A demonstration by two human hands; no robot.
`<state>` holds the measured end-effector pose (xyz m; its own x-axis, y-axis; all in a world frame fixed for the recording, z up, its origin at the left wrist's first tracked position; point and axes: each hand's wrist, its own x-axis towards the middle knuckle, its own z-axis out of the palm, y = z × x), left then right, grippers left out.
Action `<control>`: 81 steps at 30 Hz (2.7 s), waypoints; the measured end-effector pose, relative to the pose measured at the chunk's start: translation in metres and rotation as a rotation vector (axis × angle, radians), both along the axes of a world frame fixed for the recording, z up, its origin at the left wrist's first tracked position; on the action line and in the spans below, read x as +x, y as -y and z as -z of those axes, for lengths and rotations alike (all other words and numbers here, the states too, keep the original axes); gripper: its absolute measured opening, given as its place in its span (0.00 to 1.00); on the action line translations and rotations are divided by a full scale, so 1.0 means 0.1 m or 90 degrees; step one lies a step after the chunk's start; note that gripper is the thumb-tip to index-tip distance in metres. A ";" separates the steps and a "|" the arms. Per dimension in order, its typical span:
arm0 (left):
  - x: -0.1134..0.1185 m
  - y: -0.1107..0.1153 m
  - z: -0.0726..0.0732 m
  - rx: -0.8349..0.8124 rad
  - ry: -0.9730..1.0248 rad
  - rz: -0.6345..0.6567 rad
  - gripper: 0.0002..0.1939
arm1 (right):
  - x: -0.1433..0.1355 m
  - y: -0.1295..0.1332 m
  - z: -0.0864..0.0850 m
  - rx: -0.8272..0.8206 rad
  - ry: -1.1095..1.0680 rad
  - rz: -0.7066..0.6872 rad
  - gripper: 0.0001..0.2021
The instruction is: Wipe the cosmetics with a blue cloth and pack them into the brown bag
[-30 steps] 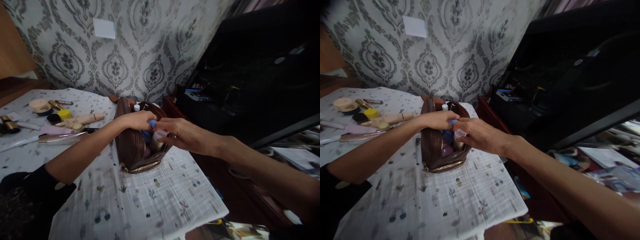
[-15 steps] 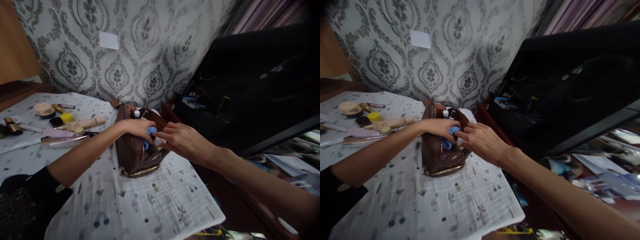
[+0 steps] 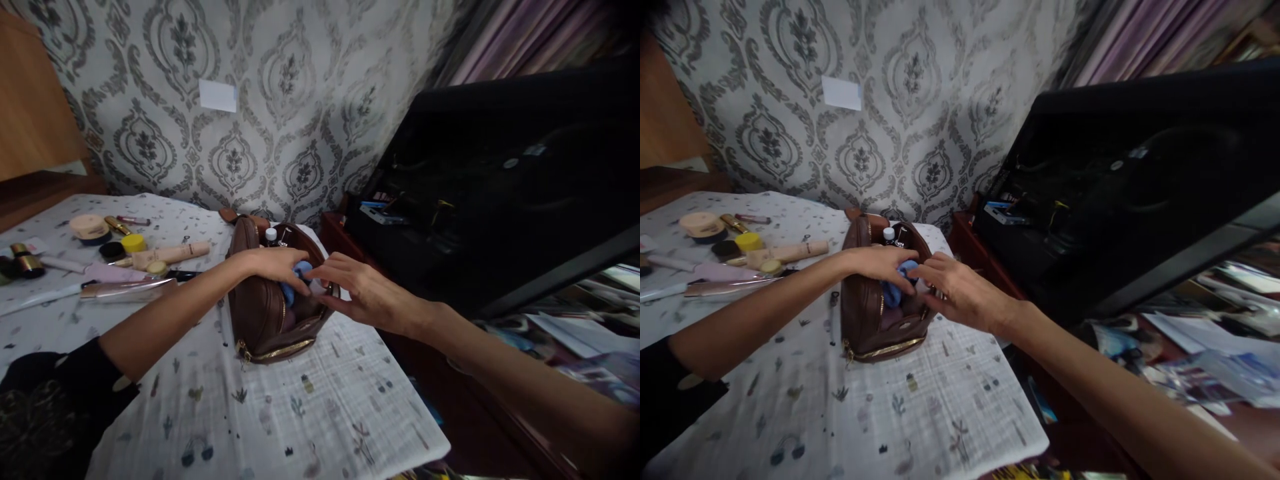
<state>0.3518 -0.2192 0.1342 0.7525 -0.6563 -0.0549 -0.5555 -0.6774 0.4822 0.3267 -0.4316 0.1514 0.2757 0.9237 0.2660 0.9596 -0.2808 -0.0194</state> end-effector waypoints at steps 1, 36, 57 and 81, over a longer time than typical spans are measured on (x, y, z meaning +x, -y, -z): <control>0.00 0.00 -0.01 0.007 -0.005 0.004 0.28 | -0.02 0.01 0.02 0.016 0.002 0.008 0.13; -1.39 -0.46 0.37 -0.292 0.368 -0.320 0.10 | -0.64 0.23 0.64 0.126 0.054 0.163 0.21; -1.67 -1.04 1.26 -0.103 0.403 -0.299 0.10 | -0.96 -0.14 1.14 0.243 0.019 0.131 0.33; -1.62 -1.00 1.25 -0.105 0.297 -0.325 0.08 | -1.13 0.09 1.22 0.270 -0.122 0.092 0.34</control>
